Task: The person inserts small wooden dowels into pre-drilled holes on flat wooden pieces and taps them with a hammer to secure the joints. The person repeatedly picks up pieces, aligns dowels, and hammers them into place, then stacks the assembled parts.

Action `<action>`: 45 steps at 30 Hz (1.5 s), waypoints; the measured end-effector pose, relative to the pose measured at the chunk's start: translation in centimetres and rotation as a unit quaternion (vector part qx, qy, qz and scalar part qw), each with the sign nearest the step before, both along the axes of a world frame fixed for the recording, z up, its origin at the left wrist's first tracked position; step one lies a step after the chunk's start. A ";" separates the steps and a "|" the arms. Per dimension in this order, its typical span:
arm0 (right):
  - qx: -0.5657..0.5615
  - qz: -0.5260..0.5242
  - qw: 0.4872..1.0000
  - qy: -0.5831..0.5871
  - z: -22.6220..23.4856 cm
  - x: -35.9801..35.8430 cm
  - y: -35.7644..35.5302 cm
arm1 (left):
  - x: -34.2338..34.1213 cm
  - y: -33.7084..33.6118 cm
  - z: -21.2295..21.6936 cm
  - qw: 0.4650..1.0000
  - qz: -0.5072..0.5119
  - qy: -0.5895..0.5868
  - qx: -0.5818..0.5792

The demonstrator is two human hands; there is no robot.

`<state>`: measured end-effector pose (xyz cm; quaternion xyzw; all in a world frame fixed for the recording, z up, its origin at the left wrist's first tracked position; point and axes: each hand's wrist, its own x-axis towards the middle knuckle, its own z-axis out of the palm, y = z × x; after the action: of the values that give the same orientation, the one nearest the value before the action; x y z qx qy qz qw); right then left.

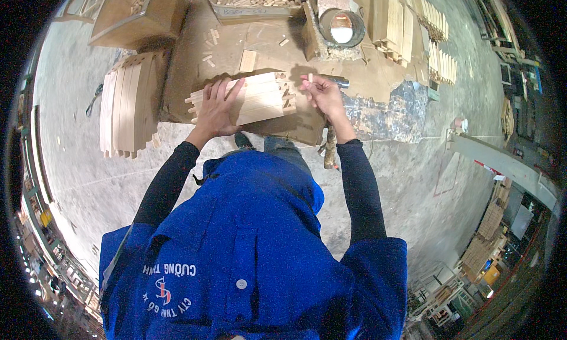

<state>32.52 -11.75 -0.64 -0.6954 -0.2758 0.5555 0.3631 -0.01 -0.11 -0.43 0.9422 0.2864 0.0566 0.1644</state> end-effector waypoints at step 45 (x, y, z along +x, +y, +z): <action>0.240 0.000 0.961 -0.140 3.3 -0.1 1.4 | -0.1 0.2 -0.3 0.999 -0.005 0.032 0.017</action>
<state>32.45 -10.33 2.62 -0.6589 -0.4493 0.3700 0.4766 -0.07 0.08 -0.76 0.9475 0.2861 0.0308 0.1392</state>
